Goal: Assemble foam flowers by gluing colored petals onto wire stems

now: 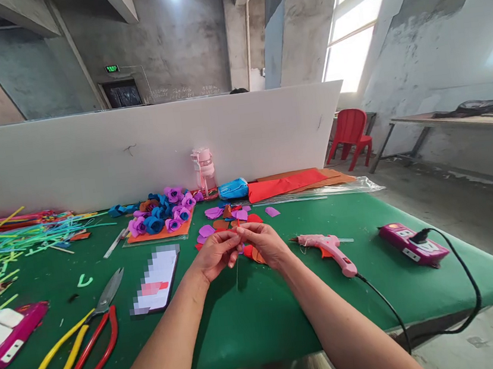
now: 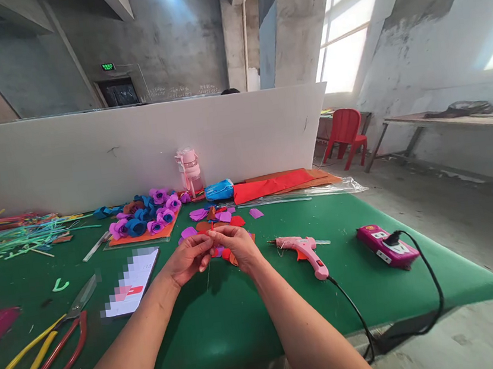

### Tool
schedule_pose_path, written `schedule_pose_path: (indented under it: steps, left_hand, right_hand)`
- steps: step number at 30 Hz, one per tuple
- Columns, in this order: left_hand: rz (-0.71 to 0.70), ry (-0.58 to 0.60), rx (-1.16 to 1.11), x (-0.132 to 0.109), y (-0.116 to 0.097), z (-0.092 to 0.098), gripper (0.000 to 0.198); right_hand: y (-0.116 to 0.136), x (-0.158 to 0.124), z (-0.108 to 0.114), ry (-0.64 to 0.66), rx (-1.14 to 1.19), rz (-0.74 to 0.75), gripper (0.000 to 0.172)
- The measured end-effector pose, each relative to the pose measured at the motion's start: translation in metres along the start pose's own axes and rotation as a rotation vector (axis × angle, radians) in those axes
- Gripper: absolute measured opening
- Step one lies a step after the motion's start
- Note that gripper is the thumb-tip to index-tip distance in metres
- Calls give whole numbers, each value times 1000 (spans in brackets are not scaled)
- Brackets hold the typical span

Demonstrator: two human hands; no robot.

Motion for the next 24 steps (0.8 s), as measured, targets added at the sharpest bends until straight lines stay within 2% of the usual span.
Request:
schedule_pose_path:
  steps: [4, 7, 17, 24]
  left_hand:
    - [9, -25, 50, 1, 2, 0, 30]
    - [6, -36, 74, 2, 2, 1, 29]
    - [4, -37, 109, 1, 4, 0, 32]
    - [-30, -69, 86, 4, 6, 3, 30]
  right_hand:
    - [2, 0, 5, -119, -36, 17, 28]
    - [4, 0, 7, -161, -72, 20, 29]
    - [3, 1, 9, -170, -84, 33, 28]
    - [1, 2, 8, -141, 9, -51, 34]
Point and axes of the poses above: each hand's wrist, its own x-axis towards the middle knuckle, its own z-axis out of the back of the hand, y = z × x, the point moved 3 cm from there along x, towards the middle knuckle, and after that the axes turned 4 degrees about -x, right-handed, at the moved point
